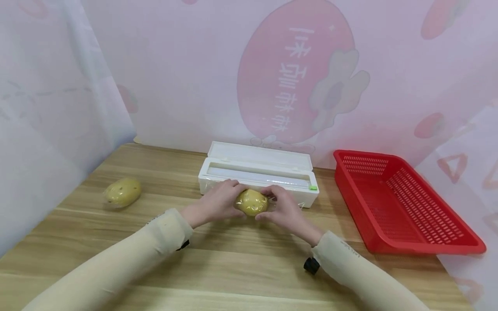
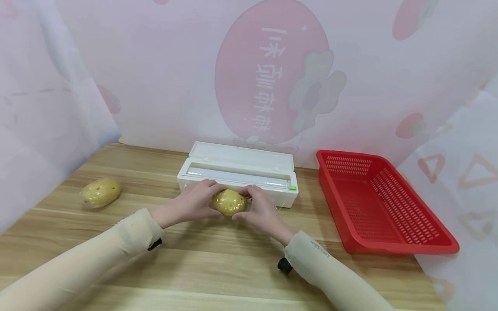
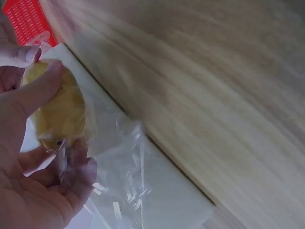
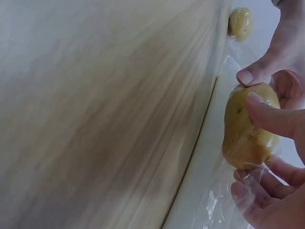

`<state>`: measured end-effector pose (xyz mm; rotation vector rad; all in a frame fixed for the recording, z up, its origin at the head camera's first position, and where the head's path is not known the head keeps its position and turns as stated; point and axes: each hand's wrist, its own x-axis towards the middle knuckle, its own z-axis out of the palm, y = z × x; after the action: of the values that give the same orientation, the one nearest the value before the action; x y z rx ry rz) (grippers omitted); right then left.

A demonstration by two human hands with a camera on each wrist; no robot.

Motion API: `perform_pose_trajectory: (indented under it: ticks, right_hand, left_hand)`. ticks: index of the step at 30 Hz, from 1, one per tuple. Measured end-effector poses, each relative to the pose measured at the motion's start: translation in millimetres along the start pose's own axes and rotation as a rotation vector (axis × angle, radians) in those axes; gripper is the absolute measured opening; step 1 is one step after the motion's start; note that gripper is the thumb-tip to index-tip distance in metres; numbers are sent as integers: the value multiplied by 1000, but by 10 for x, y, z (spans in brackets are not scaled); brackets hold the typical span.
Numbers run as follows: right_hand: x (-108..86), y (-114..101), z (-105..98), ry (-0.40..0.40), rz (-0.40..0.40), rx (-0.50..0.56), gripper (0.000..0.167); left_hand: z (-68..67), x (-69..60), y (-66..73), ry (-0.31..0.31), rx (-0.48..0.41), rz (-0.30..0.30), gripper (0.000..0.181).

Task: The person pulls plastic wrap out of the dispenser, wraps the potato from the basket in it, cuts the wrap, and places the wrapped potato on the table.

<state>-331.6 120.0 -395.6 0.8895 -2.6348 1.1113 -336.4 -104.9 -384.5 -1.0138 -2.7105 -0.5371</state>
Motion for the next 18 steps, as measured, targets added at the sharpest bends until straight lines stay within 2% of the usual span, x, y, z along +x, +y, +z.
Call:
perform_pose_trajectory:
  ticks: [5, 8, 13, 18]
  right_hand:
    - [-1, 54, -10, 14, -60, -8, 56]
    - [-5, 75, -27, 19, -89, -8, 56]
    - [-6, 108, -52, 33, -102, -23, 56]
    - [3, 109, -68, 10, -74, -29, 58]
  left_hand:
    - [41, -13, -42, 63, -34, 41, 58]
    - [39, -10, -62, 88, -27, 44, 46]
    - [-1, 15, -78, 90, -15, 37, 31]
    - [-11, 33, -108, 63, -20, 62, 31]
